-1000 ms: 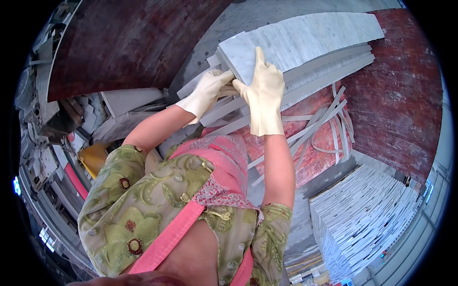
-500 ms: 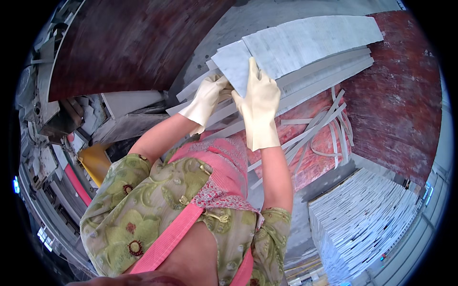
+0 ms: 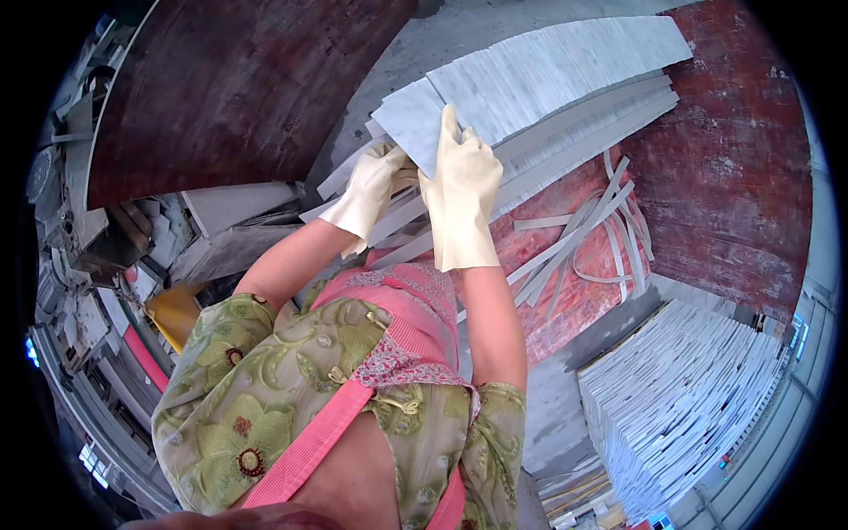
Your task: The person picks up white rectangular planks from a stack, places them on a red sanding machine, and rubs them against the surface. After sanding, the person stacks the planks on a nearby table. The process is repeated for multiple planks.
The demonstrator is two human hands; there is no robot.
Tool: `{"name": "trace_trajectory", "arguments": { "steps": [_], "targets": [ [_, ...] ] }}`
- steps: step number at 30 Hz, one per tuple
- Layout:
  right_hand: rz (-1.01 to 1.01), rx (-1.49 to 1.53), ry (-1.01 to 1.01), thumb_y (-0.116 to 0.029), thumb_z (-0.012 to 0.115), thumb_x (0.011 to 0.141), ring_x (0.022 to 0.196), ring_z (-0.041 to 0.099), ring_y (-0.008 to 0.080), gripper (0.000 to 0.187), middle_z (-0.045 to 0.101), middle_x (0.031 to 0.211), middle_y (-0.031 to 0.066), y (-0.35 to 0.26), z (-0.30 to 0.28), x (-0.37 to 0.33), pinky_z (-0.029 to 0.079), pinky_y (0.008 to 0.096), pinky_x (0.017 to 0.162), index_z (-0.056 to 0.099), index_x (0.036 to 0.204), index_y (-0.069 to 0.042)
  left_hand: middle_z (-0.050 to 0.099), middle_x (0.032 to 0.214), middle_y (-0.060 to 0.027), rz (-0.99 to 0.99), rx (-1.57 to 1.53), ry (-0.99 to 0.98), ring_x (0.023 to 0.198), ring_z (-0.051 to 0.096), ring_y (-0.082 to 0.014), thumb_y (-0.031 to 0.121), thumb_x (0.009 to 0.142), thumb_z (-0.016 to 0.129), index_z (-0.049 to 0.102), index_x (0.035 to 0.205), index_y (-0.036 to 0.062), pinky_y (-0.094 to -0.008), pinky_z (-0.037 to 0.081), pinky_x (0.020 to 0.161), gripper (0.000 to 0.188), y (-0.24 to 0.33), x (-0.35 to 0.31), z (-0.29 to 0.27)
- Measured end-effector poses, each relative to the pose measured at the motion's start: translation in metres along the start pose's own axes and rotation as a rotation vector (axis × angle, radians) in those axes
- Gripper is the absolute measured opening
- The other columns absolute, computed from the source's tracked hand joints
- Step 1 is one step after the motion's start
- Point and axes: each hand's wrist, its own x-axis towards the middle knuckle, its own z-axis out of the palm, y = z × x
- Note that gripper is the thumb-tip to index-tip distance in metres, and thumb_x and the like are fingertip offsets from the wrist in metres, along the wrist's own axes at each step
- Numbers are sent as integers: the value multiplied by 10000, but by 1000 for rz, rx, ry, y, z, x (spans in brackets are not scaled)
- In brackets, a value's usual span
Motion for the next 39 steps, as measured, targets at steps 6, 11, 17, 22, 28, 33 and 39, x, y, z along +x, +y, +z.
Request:
{"name": "trace_trajectory", "arguments": {
  "steps": [6,11,17,22,28,33,39],
  "targets": [
    [9,-21,-26,-337,903,751,1057,716,338,1006,702,1249,146,-6,0,-3,596,408,885,372,1579,-125,757,1118,-121,5,16,35,959,737,-174,168,1037,589,671,1203,-29,-310,567,871,270,1,-4,2],
    [33,-26,9,-345,897,737,1041,720,339,991,719,1172,151,-13,1,-12,596,413,864,400,1562,-113,754,1148,-114,11,0,55,990,742,-186,108,1021,593,658,1240,-9,-315,576,888,256,-1,-1,1],
    [-29,55,42,-310,904,699,1016,720,335,971,727,1124,156,-3,5,-19,586,413,875,454,1533,-96,749,1162,-103,52,-15,84,989,746,-199,106,1014,617,657,1242,25,-353,586,863,246,-4,2,3],
    [-99,66,69,-298,921,685,1044,705,343,971,726,1128,156,9,0,-12,573,411,912,477,1527,-106,755,1093,-95,-4,84,66,927,744,-190,144,1023,618,662,1227,31,-342,580,823,237,7,-2,7],
    [-128,84,41,-319,930,698,1209,652,342,1016,713,1208,155,17,-8,4,563,414,960,435,1558,-104,753,1004,-99,-9,111,-26,865,727,-160,218,1047,579,683,1131,15,-307,570,815,242,11,-2,4],
    [-25,48,-5,-328,941,667,1103,694,366,1067,708,1198,190,7,-10,13,576,431,926,421,1568,-91,743,954,-97,-33,153,-68,820,720,-145,257,1044,568,690,1082,-2,-293,578,802,289,10,2,-3],
    [-75,143,30,-298,937,619,984,716,399,1064,724,1061,237,8,-3,19,579,446,875,457,1529,-27,744,899,-104,-17,209,18,745,716,-142,311,1008,623,721,981,-35,-292,594,773,360,0,11,-6]
  ]
}}
